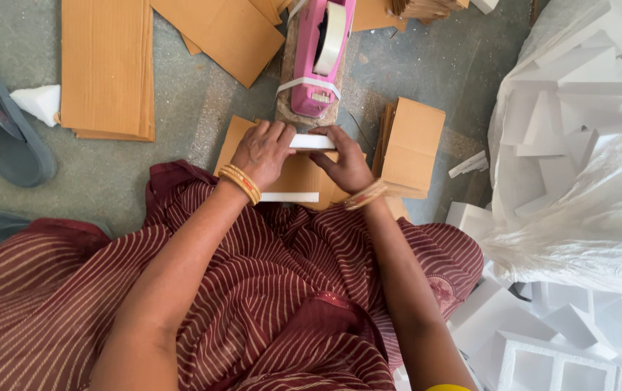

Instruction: The person folds small cardboard sheets by hand to create rectangular boxes and inserts white foam blocks into them at a gluing station.

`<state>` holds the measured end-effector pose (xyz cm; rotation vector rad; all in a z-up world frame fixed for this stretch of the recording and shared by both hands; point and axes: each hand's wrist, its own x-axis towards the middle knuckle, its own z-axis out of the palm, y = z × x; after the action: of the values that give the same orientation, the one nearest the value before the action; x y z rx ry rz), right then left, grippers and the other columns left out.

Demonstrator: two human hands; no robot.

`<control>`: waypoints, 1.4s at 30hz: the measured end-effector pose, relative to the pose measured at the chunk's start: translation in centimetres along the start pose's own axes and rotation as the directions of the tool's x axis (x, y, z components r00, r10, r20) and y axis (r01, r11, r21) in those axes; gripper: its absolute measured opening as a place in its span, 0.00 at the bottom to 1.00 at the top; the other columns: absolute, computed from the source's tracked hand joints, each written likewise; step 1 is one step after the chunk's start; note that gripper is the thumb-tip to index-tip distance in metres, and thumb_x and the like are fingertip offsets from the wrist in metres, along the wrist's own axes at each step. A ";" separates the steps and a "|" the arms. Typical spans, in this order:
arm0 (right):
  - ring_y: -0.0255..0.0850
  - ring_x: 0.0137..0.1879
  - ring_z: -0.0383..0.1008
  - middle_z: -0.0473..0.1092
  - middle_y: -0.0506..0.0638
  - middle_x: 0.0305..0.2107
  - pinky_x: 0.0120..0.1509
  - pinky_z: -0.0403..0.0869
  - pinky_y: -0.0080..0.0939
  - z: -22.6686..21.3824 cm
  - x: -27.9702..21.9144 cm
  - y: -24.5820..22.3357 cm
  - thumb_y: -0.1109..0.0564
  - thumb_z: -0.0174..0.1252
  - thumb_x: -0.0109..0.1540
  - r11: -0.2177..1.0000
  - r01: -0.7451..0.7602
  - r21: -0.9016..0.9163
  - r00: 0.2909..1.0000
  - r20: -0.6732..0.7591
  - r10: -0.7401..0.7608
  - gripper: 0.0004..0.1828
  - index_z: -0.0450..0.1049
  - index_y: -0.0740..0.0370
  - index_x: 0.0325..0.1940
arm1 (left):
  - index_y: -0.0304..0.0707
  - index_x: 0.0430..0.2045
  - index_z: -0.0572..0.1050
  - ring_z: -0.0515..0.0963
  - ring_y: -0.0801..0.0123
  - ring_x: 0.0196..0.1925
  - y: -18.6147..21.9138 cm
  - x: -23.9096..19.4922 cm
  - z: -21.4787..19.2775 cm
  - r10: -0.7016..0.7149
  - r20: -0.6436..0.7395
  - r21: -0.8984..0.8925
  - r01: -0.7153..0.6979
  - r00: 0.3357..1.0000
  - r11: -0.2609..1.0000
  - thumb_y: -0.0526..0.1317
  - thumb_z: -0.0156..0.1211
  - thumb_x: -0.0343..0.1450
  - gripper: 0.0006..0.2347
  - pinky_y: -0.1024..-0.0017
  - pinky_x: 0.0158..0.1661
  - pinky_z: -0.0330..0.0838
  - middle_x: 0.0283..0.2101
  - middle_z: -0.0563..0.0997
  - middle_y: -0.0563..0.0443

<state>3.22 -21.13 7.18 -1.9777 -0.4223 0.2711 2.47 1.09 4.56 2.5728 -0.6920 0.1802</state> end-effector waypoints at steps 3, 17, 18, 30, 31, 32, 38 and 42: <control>0.42 0.60 0.74 0.73 0.45 0.53 0.64 0.76 0.42 -2.9 1.3 1.0 0.54 0.66 0.62 0.918 -0.179 0.355 0.981 0.134 0.140 0.27 0.69 0.55 0.64 | 0.35 0.42 0.71 0.72 0.58 0.42 -0.4 -0.2 0.1 0.025 -0.035 0.003 -0.025 0.999 1.000 0.40 0.63 0.71 0.11 0.61 0.46 0.71 0.38 0.72 0.48; 0.30 0.34 0.69 0.72 0.43 0.28 0.39 0.72 0.33 -1.2 4.9 0.1 0.52 0.57 0.70 0.918 -0.246 0.311 0.933 -0.182 0.311 0.11 0.76 0.61 0.39 | 0.36 0.43 0.73 0.74 0.55 0.46 -0.5 -0.1 -0.2 0.018 -0.082 -0.078 -0.025 0.996 0.997 0.38 0.62 0.71 0.10 0.59 0.48 0.71 0.44 0.76 0.46; 0.30 0.36 0.72 0.74 0.44 0.31 0.42 0.73 0.31 0.0 2.2 -0.1 0.54 0.55 0.70 0.919 -0.160 0.361 0.953 -0.185 0.239 0.09 0.76 0.61 0.41 | 0.36 0.45 0.73 0.74 0.55 0.46 -0.6 -0.1 -0.1 0.022 -0.071 -0.051 -0.026 0.997 0.998 0.36 0.61 0.69 0.11 0.60 0.48 0.72 0.45 0.76 0.46; 0.30 0.30 0.70 0.72 0.45 0.26 0.35 0.72 0.31 6.6 -2.4 7.3 0.56 0.61 0.66 0.786 -0.306 0.537 0.853 -0.211 0.477 0.10 0.76 0.67 0.42 | 0.34 0.43 0.72 0.73 0.55 0.50 -0.6 2.3 0.7 0.095 0.025 -0.072 -0.093 0.995 0.993 0.42 0.63 0.69 0.13 0.57 0.50 0.71 0.47 0.76 0.45; 0.30 0.29 0.70 0.72 0.45 0.26 0.34 0.71 0.30 7.1 -2.5 7.7 0.56 0.61 0.65 0.791 -0.303 0.531 0.836 -0.251 0.488 0.10 0.77 0.67 0.43 | 0.34 0.43 0.72 0.73 0.55 0.51 -0.6 2.1 0.8 0.091 0.039 -0.082 -0.088 0.995 0.993 0.41 0.63 0.70 0.13 0.57 0.52 0.71 0.48 0.76 0.46; 0.30 0.28 0.68 0.72 0.45 0.25 0.32 0.70 0.31 7.6 -2.8 8.0 0.55 0.61 0.65 0.774 -0.311 0.551 0.808 -0.275 0.521 0.10 0.77 0.67 0.41 | 0.35 0.44 0.72 0.73 0.55 0.52 -0.6 2.0 1.0 0.088 0.052 -0.093 -0.083 0.995 0.992 0.40 0.62 0.70 0.12 0.57 0.53 0.71 0.48 0.75 0.46; 0.33 0.24 0.67 0.72 0.47 0.21 0.27 0.68 0.33 7.5 -1.6 9.0 0.53 0.70 0.60 0.844 -0.336 0.418 0.705 -0.482 0.520 0.15 0.74 0.68 0.35 | 0.31 0.46 0.70 0.72 0.51 0.52 -0.8 2.2 1.5 0.078 0.097 -0.081 -0.071 0.992 0.994 0.32 0.60 0.65 0.16 0.58 0.54 0.70 0.50 0.73 0.42; 0.38 0.30 0.78 0.76 0.49 0.25 0.33 0.75 0.36 6.0 -1.8 8.9 0.49 0.75 0.57 0.940 -0.336 -0.068 0.773 -0.591 0.233 0.25 0.69 0.69 0.39 | 0.32 0.48 0.70 0.72 0.52 0.54 -0.5 2.3 1.5 0.105 0.108 -0.015 -0.104 0.989 0.994 0.29 0.59 0.63 0.18 0.60 0.55 0.71 0.52 0.73 0.42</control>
<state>0.86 -20.41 -3.43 -2.1689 0.2661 -0.1929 4.67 -0.24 3.61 2.5540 -0.8662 0.0706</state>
